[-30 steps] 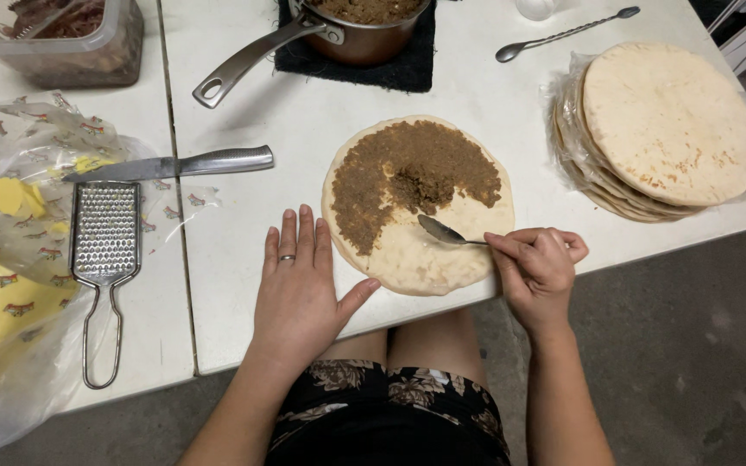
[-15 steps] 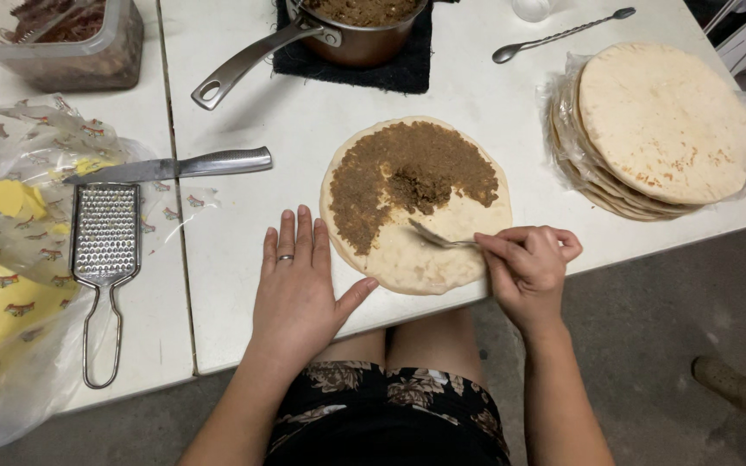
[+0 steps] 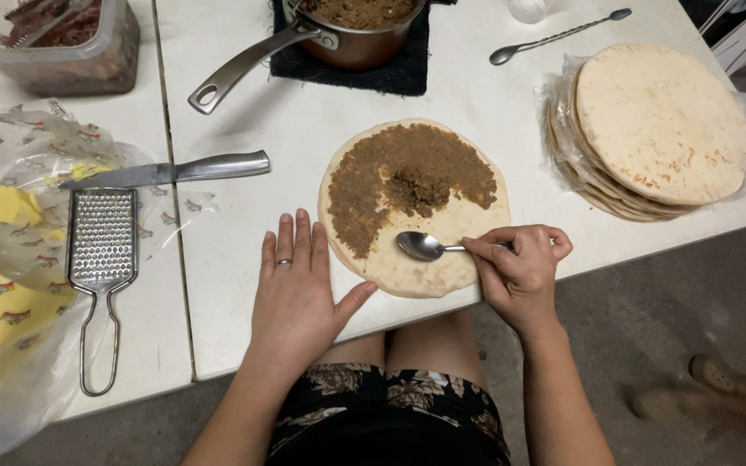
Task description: The person sits at a table and uses a spoon to scoop a brown cooked filling from a saucepan and spread it evenly over a large round flatbread, holding the flatbread steady with the other hand. A stack of additional flatbreads, a grater, a knife, and packaged cheese sit on the table as the person works the filling toward the edges.
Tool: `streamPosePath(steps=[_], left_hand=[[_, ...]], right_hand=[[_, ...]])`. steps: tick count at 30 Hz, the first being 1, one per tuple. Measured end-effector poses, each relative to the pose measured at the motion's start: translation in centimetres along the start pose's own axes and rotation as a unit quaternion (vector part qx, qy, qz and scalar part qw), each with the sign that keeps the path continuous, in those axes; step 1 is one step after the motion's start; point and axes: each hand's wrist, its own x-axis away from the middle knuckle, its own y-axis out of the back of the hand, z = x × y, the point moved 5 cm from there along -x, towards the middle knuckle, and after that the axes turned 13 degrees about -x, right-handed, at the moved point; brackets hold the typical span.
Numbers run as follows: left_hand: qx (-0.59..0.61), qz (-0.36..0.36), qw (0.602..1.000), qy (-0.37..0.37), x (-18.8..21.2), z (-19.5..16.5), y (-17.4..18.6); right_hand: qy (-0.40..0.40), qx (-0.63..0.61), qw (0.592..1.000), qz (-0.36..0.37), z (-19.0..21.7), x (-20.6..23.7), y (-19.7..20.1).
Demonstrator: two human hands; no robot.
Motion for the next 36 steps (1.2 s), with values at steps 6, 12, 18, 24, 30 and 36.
streamPosePath(steps=[6, 12, 18, 24, 30, 36], left_hand=[[-0.004, 0.005, 1.0, -0.001, -0.1, 0.2, -0.1], [0.008, -0.016, 1.0, -0.003, 0.0, 0.5, 0.3], [0.023, -0.04, 0.999, -0.004, -0.1, 0.8, 1.0], [0.035, -0.069, 0.997, -0.01, -0.5, 1.1, 1.9], [0.039, -0.071, 0.997, -0.014, -1.2, 1.2, 2.0], [0.049, -0.071, 0.996, -0.011, -2.1, 1.5, 2.3]], right_hand=[[0.003, -0.004, 1.0, 0.011, -0.3, 0.3, -0.1], [-0.027, -0.043, 0.999, -0.012, -3.0, 0.8, 0.1], [-0.023, -0.065, 0.995, -0.073, -5.1, -2.1, 2.6], [-0.032, -0.107, 0.99, -0.088, -5.0, -7.3, 4.2], [-0.043, -0.095, 0.993, -0.051, -5.3, -11.3, 3.3], [-0.05, -0.074, 0.996, -0.012, -7.5, -14.8, 2.0]])
